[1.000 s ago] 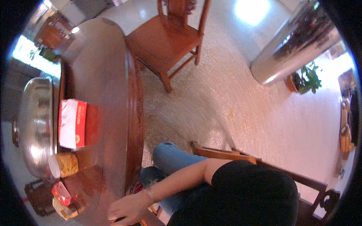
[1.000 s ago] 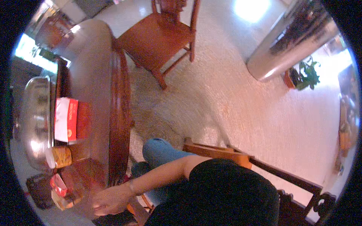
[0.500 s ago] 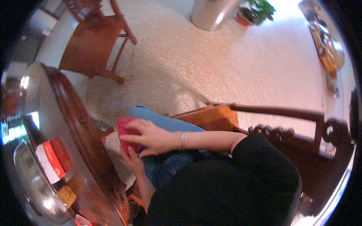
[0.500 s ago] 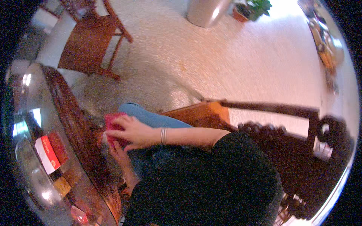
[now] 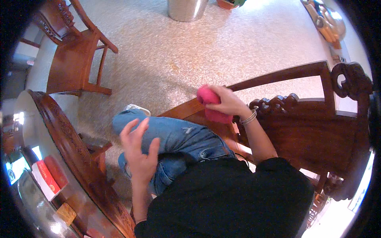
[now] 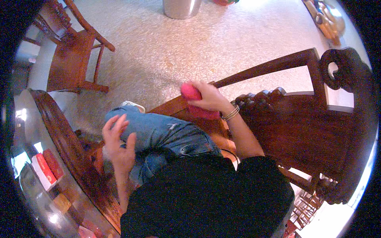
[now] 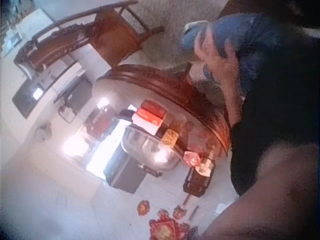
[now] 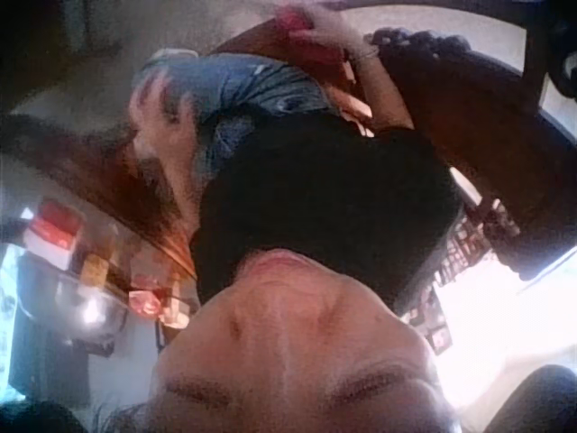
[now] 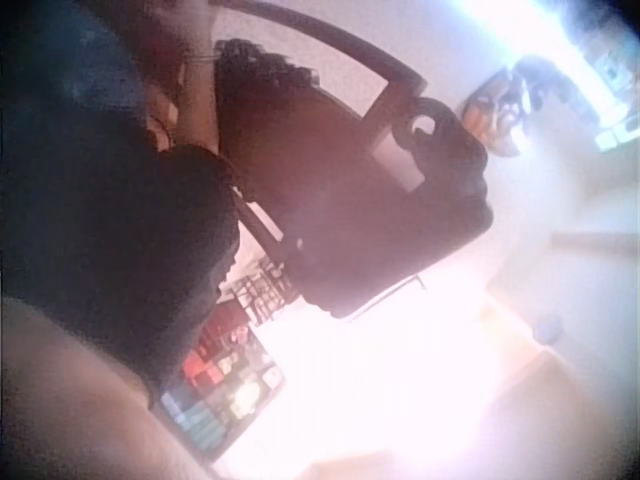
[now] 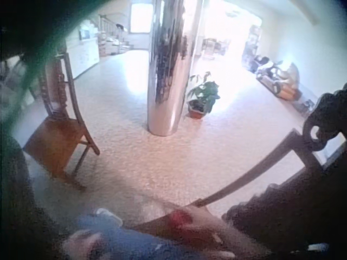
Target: The person wipes a round wooden dining table and several surrounding chairs using a pink cloth. They move items like a tissue box and a green cup to reach the table surface, then wipe the chairs' seats and backrests before returning the items.
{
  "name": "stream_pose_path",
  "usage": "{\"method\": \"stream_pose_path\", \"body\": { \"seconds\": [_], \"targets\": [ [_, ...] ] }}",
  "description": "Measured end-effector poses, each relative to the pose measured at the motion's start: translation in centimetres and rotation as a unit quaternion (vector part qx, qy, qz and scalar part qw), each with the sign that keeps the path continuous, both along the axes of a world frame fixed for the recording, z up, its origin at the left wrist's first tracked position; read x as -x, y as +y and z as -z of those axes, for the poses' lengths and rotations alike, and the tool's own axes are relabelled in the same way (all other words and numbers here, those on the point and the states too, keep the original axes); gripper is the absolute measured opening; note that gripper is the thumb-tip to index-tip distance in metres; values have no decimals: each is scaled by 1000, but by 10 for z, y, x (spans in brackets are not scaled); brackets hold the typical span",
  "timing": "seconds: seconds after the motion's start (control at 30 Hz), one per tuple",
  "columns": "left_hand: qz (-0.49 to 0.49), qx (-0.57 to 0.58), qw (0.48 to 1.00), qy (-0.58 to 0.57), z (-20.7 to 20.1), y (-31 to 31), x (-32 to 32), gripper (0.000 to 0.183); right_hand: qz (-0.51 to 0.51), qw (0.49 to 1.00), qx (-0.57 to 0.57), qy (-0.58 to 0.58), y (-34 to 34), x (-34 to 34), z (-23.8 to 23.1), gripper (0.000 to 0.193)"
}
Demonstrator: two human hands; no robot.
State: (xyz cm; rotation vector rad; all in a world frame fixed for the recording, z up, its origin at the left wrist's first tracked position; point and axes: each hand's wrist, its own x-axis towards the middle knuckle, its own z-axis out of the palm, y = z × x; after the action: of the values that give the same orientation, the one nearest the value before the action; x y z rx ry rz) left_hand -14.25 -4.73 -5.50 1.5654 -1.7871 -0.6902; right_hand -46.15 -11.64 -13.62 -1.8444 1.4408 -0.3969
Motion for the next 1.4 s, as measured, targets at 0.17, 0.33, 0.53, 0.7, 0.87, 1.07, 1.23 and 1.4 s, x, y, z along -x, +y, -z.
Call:
{"method": "stream_pose_path", "body": {
  "seconds": [0.17,0.33,0.53,0.7,0.87,1.07,1.23,1.4],
  "targets": [
    [-87,117,969,-201,-56,34,-61,42,-41,954,178,239,62,0,118,70],
    [-135,11,942,-307,-90,58,-94,40,-20,956,212,203,51,-14,149,66],
    [57,-133,913,-381,-77,8,-95,50,98,940,229,232,32,-14,170,60],
    [262,-117,874,-393,-39,-48,-92,59,136,935,219,243,18,-8,169,57],
    [285,-237,878,-303,-36,-50,-97,61,111,943,202,240,9,3,167,55],
    [293,-244,872,-306,-45,-56,-96,65,114,939,226,231,2,14,178,53],
    [279,-233,875,-320,-41,-51,-97,66,219,911,244,251,0,0,184,46],
    [318,-216,866,-320,-41,-48,-94,62,210,928,248,180,28,-68,193,45]
  ]
}}
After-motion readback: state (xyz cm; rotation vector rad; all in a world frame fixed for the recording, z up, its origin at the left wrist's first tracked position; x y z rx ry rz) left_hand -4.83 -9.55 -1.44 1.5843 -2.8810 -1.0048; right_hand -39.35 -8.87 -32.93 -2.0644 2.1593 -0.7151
